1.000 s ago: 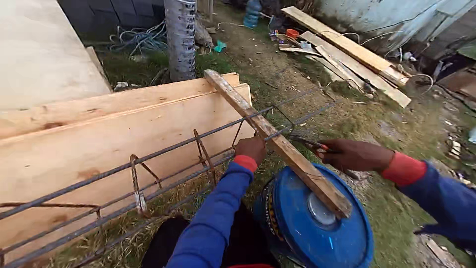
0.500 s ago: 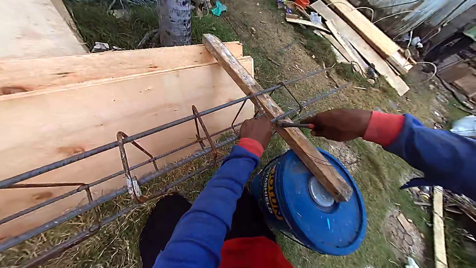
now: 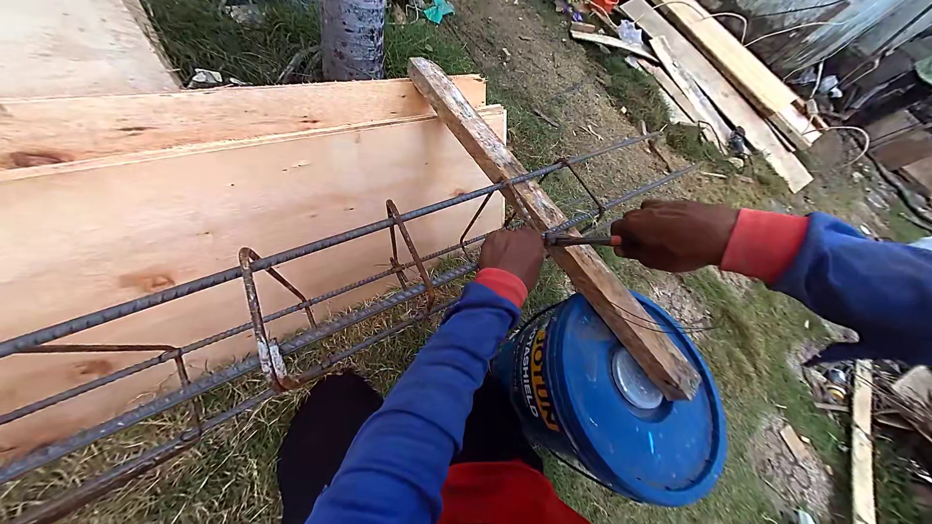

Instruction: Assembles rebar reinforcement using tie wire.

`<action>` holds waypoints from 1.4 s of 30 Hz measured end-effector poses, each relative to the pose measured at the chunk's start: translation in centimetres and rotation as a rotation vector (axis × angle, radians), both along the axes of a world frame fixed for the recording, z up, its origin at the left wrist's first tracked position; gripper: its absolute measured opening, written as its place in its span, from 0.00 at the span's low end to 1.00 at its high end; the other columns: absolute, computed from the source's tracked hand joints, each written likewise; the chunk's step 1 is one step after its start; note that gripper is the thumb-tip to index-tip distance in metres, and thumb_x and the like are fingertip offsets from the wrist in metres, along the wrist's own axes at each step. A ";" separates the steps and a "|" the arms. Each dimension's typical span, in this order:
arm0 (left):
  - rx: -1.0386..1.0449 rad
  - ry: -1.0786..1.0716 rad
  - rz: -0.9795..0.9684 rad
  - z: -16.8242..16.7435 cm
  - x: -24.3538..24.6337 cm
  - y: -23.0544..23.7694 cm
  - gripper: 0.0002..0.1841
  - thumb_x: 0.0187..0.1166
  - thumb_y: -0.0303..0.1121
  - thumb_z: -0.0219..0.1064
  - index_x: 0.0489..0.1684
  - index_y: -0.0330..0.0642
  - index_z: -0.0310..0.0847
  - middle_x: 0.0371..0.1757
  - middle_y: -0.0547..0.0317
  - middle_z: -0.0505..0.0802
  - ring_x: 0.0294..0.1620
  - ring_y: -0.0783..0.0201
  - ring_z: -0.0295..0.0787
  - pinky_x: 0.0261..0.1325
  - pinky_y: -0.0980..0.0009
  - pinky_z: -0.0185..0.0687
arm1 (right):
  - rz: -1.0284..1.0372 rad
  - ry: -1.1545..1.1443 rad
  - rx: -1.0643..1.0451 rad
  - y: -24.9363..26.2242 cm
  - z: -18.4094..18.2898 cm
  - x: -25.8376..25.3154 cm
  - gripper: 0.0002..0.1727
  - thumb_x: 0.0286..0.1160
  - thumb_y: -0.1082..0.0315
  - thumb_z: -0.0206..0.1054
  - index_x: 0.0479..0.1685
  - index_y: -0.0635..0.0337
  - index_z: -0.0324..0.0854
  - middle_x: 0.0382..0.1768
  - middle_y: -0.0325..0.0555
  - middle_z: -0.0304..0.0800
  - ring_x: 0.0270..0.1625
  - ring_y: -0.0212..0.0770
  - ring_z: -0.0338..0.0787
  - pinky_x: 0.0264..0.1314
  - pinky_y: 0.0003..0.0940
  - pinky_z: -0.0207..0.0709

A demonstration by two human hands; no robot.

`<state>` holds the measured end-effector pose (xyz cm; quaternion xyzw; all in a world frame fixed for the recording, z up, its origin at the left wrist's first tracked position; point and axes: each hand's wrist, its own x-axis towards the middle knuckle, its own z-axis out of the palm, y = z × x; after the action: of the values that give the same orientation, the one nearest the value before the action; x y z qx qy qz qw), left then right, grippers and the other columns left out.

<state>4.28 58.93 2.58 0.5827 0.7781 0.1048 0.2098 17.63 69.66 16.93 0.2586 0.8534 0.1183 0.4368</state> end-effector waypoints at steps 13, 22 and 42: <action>0.016 -0.030 -0.048 0.5 -0.4 -0.2 0.19 0.84 0.49 0.65 0.52 0.39 0.83 0.46 0.44 0.93 0.49 0.43 0.93 0.50 0.44 0.85 | -1.630 0.540 -1.291 -3.8 -5.6 5.9 0.21 0.92 0.47 0.47 0.45 0.54 0.75 0.22 0.39 0.76 0.20 0.33 0.85 0.26 0.31 0.88; 0.025 -0.065 -0.025 0.6 -0.4 -0.5 0.18 0.83 0.49 0.65 0.43 0.40 0.86 0.44 0.44 0.94 0.50 0.43 0.93 0.50 0.42 0.85 | 0.238 0.333 0.346 -5.9 -1.1 6.0 0.29 0.64 0.56 0.72 0.61 0.65 0.77 0.50 0.58 0.82 0.47 0.61 0.89 0.38 0.53 0.83; 0.015 -0.002 -0.034 0.6 -0.4 -0.8 0.06 0.81 0.31 0.64 0.42 0.40 0.86 0.41 0.45 0.94 0.45 0.43 0.93 0.45 0.45 0.85 | -1.117 1.041 -0.738 -10.4 -13.1 8.6 0.22 0.92 0.51 0.54 0.56 0.63 0.80 0.34 0.51 0.91 0.31 0.48 0.94 0.37 0.46 0.93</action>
<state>3.92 58.14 3.14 0.5974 0.7670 0.1077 0.2078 26.21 59.28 3.84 0.5047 0.6765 -0.5349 0.0390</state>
